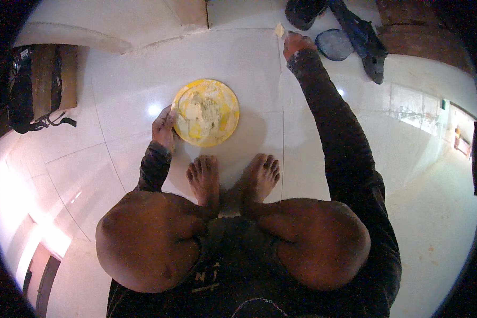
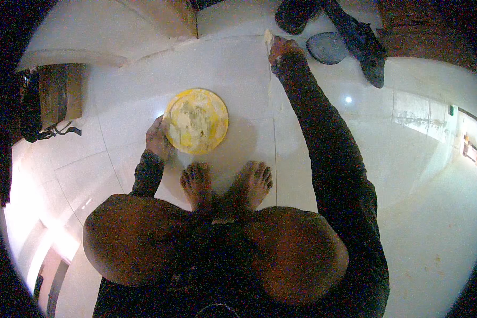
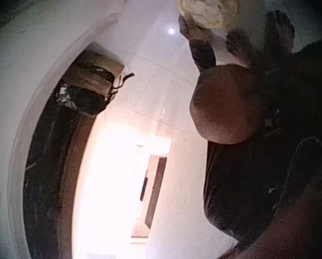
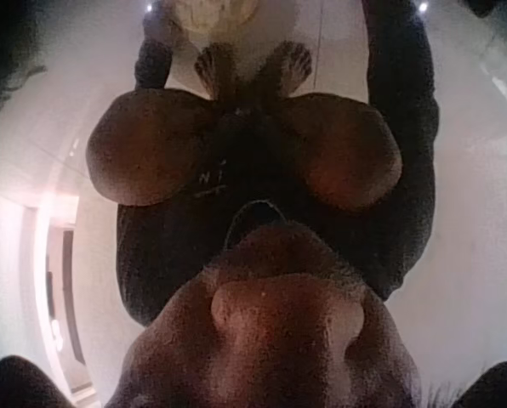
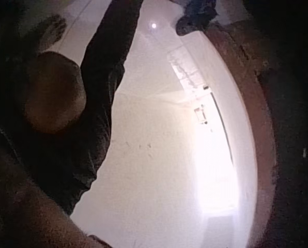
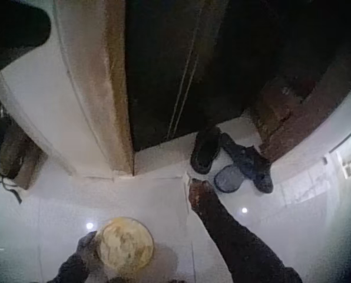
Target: The person applies a white grouting compound into the gaps between white floor tiles using a small yellow plastic plate and a putty knife. They scoop the compound from the plate and carefully spread it into the seams, occasionally wiping the surface with their hand.
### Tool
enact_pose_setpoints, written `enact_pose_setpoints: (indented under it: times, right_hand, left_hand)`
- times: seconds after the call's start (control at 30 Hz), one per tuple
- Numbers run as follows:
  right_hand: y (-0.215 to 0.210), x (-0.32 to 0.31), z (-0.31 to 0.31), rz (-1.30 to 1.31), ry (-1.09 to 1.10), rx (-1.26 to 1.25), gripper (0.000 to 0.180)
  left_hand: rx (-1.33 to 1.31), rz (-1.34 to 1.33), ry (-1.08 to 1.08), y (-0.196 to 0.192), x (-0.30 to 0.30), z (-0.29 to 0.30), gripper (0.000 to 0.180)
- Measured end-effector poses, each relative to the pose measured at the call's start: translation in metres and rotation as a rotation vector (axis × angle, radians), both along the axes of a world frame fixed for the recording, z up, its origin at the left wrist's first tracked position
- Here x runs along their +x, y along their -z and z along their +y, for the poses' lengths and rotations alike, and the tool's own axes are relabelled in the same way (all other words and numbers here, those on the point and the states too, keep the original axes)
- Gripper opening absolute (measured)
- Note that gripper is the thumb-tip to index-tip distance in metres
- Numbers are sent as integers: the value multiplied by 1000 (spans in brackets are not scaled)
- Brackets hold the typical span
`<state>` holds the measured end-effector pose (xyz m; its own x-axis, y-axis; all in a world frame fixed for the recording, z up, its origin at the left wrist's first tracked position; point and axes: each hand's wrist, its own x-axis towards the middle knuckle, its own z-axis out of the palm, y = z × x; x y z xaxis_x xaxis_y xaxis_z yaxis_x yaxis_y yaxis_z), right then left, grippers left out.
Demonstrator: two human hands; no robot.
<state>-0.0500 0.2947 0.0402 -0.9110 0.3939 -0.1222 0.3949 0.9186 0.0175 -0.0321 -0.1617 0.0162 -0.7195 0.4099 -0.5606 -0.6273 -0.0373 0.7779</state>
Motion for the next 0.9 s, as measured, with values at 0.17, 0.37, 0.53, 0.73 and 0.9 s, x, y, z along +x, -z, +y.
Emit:
enact_pose_setpoints:
  times: [0.17, 0.37, 0.53, 0.73, 0.9]
  right_hand:
    - [11, 0, 6, -23, -86, 73, 18]
    - [39, 15, 25, -199, -443, 374, 10]
    - [8, 33, 1, -173, -424, 246, 10]
    - [2, 60, -21, -99, -32, -56, 16]
    - [-18, 88, -36, -85, -44, -227, 21]
  left_hand:
    - [56, -1, -60, 13, 3, 0, 42]
    - [-35, 72, -20, -13, 0, 16, 40]
    - [-66, 31, -41, -9, 1, 8, 38]
    - [-66, 89, -33, 16, -1, 0, 38]
    - [45, 42, -73, 17, 4, 0, 38]
